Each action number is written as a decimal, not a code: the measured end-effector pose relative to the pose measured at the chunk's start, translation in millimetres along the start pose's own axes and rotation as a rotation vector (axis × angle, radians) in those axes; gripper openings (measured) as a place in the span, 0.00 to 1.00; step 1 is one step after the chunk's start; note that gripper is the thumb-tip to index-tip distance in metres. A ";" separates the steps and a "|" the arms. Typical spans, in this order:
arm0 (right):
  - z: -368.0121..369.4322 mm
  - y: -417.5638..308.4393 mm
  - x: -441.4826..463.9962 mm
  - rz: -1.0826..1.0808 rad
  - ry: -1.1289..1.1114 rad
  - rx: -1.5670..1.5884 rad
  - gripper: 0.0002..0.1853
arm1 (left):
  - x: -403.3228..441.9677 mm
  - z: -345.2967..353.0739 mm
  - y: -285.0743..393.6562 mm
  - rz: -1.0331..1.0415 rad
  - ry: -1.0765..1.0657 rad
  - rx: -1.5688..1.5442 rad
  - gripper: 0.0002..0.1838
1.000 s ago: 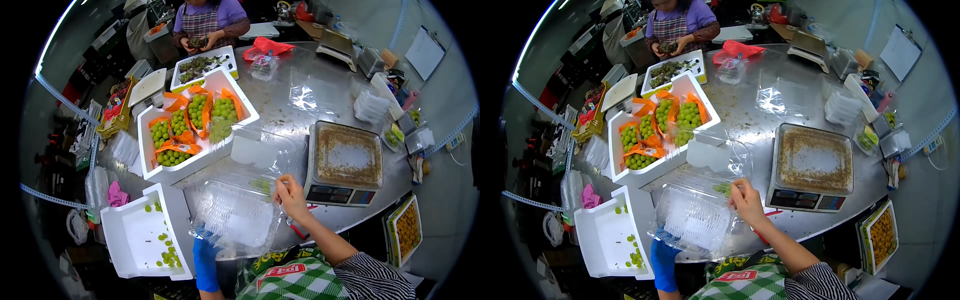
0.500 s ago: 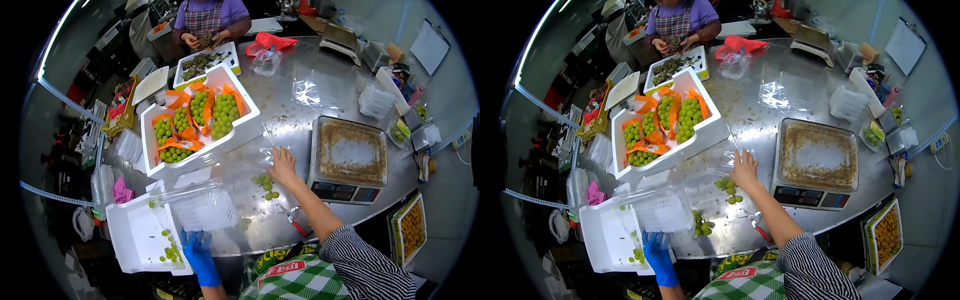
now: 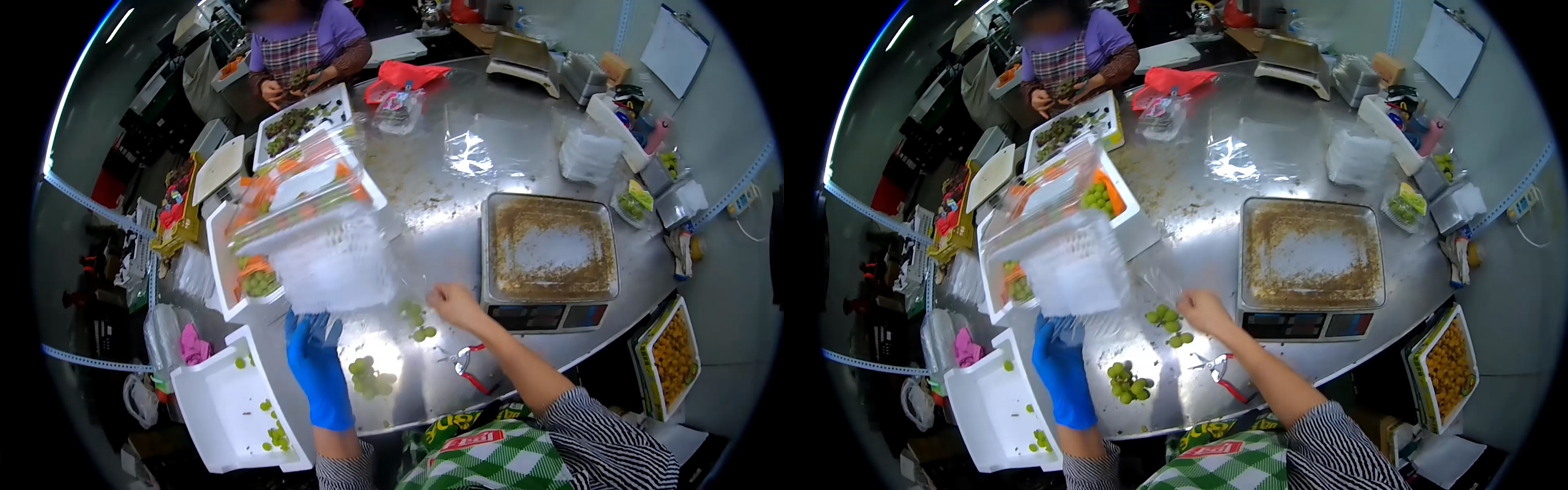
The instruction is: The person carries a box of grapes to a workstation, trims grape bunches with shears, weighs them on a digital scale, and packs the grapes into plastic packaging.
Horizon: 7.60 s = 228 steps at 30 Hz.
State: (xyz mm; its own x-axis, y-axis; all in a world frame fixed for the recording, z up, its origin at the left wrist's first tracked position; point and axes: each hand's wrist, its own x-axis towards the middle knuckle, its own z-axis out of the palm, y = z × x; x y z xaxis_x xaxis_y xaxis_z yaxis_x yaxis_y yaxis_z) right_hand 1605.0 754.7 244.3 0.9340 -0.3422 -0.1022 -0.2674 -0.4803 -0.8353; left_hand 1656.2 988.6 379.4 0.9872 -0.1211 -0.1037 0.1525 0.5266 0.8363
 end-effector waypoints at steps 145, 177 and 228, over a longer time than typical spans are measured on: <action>116.9 -222.3 405.9 0.016 -0.798 0.115 0.40 | 19.3 -171.6 -64.7 -0.411 0.120 0.301 0.10; 249.9 -270.0 273.4 -0.906 -0.396 -0.725 0.12 | 22.0 -171.7 -14.6 -0.319 0.038 0.385 0.11; 232.4 -167.2 226.6 -0.187 0.157 0.193 0.17 | 318.6 -180.4 92.3 -0.265 -0.278 0.886 0.19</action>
State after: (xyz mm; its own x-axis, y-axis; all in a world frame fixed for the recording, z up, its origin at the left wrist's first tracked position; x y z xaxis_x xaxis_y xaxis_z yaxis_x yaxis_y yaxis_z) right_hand 1916.5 945.1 235.2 0.9110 -0.3899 0.1344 -0.0310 -0.3897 -0.9204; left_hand 1993.2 1150.4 326.4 0.8620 -0.3996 -0.3118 0.1657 -0.3591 0.9184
